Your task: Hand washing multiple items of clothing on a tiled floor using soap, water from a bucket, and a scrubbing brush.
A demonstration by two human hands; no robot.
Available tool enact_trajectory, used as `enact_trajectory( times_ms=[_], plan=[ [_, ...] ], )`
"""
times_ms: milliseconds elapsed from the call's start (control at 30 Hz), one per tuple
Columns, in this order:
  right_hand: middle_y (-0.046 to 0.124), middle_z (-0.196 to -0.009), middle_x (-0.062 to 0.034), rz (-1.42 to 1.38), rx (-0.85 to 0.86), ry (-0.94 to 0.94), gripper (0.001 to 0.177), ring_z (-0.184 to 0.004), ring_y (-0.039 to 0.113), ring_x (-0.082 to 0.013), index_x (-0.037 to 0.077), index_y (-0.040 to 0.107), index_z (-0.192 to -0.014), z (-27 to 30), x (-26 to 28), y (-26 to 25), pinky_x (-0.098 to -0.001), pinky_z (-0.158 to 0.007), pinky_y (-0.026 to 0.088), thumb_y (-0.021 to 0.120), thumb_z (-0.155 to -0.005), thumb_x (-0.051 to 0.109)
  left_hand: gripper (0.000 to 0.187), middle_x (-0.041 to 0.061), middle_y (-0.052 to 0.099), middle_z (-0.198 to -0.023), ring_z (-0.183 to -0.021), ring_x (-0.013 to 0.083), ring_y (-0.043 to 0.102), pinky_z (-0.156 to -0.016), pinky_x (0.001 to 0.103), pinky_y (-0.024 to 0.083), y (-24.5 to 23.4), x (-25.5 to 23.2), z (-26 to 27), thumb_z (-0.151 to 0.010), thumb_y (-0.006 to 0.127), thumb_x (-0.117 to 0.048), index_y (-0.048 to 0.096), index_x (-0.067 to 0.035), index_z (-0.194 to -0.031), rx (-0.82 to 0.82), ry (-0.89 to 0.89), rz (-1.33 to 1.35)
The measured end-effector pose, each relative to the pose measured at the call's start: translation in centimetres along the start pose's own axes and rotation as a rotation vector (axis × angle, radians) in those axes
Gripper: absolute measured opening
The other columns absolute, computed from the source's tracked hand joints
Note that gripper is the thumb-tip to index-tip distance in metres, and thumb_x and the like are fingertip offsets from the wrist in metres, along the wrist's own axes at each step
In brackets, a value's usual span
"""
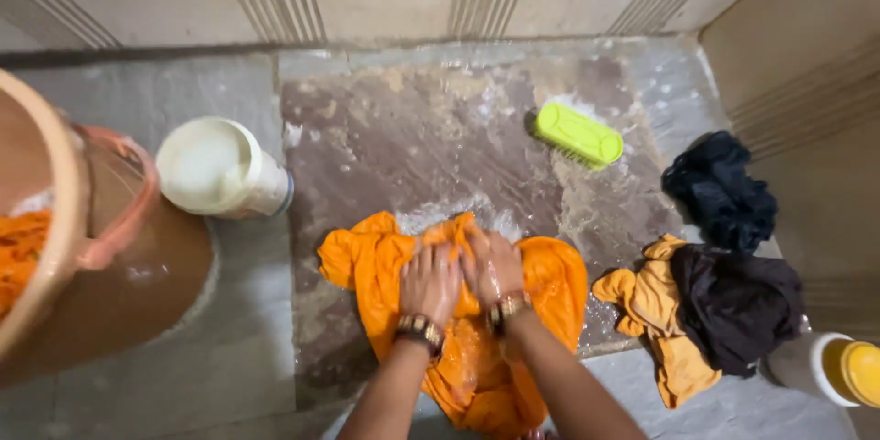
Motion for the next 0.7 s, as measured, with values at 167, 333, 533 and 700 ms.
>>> enact_trajectory(
  times_ms=[167, 333, 533, 700],
  plan=[
    [0.043, -0.152, -0.0163, 0.178, 0.742, 0.355, 0.059, -0.136, 0.044, -0.0391, 0.023, 0.049, -0.146, -8.0, -1.4, 1.0, -0.0585, -0.111, 0.036, 0.053, -0.094, 0.051, 0.042, 0.008, 0.056, -0.142, -0.139, 0.0346, 0.047, -0.121, 0.056, 0.031, -5.1, -0.6, -9.2, -0.100, 0.049, -0.048, 0.064, -0.022, -0.129, 0.331, -0.145, -0.305],
    [0.030, -0.161, -0.0108, 0.021, 0.717, 0.362, 0.056, -0.148, 0.026, -0.0375, 0.025, 0.047, -0.147, -2.7, -1.7, 4.3, -0.0667, -0.114, 0.024, 0.047, -0.097, 0.049, 0.058, 0.009, 0.042, -0.156, -0.144, 0.0445, 0.027, -0.109, 0.070, 0.016, -8.6, -0.3, -4.9, -0.085, 0.048, -0.058, 0.064, -0.032, -0.135, 0.274, -0.462, -0.206],
    [0.044, -0.156, -0.0181, -0.206, 0.124, 0.033, 0.045, -0.145, 0.040, -0.0394, 0.014, 0.054, -0.141, 7.7, 1.2, -0.7, -0.0606, -0.119, 0.031, 0.056, -0.099, 0.030, 0.037, 0.002, 0.060, -0.140, -0.137, 0.0314, 0.044, -0.113, 0.057, 0.027, -3.5, -1.9, 7.7, -0.098, 0.053, -0.043, 0.068, -0.027, -0.128, 0.018, -0.190, 0.017],
    [0.047, -0.147, -0.0190, 0.141, 0.136, -0.056, 0.060, -0.142, 0.037, -0.0389, 0.015, 0.053, -0.142, -5.3, -1.6, 5.7, -0.0675, -0.108, 0.026, 0.062, -0.084, 0.021, 0.053, 0.011, 0.050, -0.146, -0.136, 0.0339, 0.040, -0.115, 0.063, 0.019, 3.6, 3.0, -6.1, -0.087, 0.057, -0.030, 0.060, -0.017, -0.139, -0.057, -0.033, -0.083]
  ],
)
Point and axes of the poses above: each hand's wrist, its own z-axis away from the middle knuckle, its own y-axis out of the palm, x = y × z, the point moved 8 cm from there along -z, towards the middle knuckle
